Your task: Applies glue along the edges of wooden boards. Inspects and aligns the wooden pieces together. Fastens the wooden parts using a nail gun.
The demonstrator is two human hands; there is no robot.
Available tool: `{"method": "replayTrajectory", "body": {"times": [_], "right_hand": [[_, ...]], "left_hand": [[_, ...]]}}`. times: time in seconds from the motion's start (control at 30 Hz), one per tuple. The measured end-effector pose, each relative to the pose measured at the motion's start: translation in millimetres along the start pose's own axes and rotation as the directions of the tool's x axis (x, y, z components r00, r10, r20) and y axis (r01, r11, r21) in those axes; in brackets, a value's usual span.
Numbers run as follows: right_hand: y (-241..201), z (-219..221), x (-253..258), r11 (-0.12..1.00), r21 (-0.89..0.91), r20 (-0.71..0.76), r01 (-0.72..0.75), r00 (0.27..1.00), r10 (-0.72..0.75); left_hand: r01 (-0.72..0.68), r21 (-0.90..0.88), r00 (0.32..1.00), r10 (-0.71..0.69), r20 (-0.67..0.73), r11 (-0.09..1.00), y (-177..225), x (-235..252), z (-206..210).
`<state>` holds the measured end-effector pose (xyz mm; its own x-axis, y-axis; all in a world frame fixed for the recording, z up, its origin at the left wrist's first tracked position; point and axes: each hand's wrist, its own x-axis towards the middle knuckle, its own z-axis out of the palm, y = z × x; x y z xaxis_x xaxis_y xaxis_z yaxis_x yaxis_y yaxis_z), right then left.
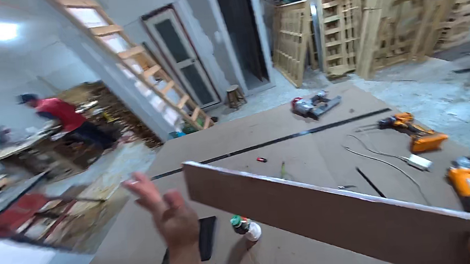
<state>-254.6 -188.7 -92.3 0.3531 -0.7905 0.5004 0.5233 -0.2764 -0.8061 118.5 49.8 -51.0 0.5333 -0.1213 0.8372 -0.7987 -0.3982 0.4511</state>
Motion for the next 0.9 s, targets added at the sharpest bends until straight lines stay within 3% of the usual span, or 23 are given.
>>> {"method": "replayTrajectory", "body": {"times": [0.07,0.17,0.43,0.53,0.73,0.8,0.9], "right_hand": [[-7,14,0,0.998,-0.004,-0.029,-0.063,0.998,0.063],[4,26,1,0.999,0.019,-0.057,-0.036,0.998,0.037],[16,32,-3,0.998,0.056,-0.058,0.036,0.998,-0.033],[14,31,-7,0.997,0.072,-0.046,0.033,0.998,-0.03],[12,19,-10,0.996,0.064,-0.056,0.07,0.996,-0.066],[14,16,-9,0.996,0.046,-0.059,0.079,0.995,-0.077],[19,13,-9,0.994,0.041,-0.027,0.101,0.995,-0.1]], "left_hand": [[-0.147,-0.051,0.985,0.151,0.08,0.988,38,-17,9],[-0.287,-0.136,0.924,0.312,0.221,0.948,90,-51,32],[-0.335,-0.33,0.808,0.449,0.382,0.883,178,-120,64],[-0.306,-0.259,0.833,0.389,0.393,0.916,172,-118,79],[-0.098,-0.023,0.949,0.101,0.298,0.995,82,-49,60],[-0.114,0.007,0.968,0.109,0.226,0.993,67,-46,52],[-0.128,-0.031,0.961,0.132,0.243,0.991,65,-62,54]]}}
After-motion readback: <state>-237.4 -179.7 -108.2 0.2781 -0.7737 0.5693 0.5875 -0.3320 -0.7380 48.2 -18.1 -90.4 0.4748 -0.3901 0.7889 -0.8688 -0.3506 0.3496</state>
